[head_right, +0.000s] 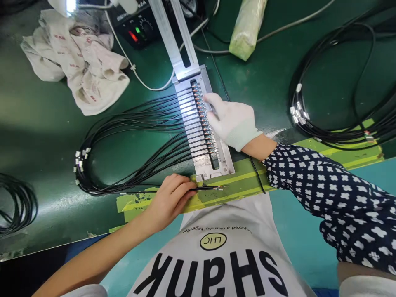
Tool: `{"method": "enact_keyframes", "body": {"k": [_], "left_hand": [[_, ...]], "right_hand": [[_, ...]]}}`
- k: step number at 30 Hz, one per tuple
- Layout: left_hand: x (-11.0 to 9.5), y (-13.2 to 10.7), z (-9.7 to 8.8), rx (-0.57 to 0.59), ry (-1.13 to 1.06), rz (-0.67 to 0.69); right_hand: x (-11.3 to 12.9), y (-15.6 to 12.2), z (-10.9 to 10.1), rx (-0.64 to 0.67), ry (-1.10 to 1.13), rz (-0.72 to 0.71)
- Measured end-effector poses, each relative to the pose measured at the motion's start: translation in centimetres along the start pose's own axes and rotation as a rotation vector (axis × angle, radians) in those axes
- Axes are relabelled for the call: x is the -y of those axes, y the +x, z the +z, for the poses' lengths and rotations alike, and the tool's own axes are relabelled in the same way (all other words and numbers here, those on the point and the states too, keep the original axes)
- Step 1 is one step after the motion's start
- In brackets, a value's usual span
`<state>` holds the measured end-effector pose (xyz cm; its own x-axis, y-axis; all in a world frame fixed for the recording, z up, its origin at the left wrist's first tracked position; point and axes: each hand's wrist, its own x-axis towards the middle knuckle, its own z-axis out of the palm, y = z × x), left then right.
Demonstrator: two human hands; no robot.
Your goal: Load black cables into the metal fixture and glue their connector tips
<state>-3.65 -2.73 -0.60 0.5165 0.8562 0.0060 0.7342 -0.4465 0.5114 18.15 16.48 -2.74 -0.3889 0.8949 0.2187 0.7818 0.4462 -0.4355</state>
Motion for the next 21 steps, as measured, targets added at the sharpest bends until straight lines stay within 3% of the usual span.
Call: {"method": "enact_keyframes", "body": {"k": [6, 10, 15, 21], "left_hand": [[0.4, 0.1, -0.8, -0.157, -0.153, -0.002], [1.1, 1.7, -1.4, -0.3, -0.053, -0.022], [2.3, 3.8, -1.2, -0.293, 0.055, -0.011], [2.9, 4.5, -0.7, -0.233, 0.061, 0.034]], "right_hand": [[-1.1, 0.6, -0.1, 0.026, 0.126, 0.033], [-1.1, 0.7, -0.1, 0.016, 0.152, 0.044], [-1.0, 0.9, -0.2, 0.042, 0.15, 0.055], [-1.1, 1.0, -0.2, 0.041, 0.146, 0.038]]}}
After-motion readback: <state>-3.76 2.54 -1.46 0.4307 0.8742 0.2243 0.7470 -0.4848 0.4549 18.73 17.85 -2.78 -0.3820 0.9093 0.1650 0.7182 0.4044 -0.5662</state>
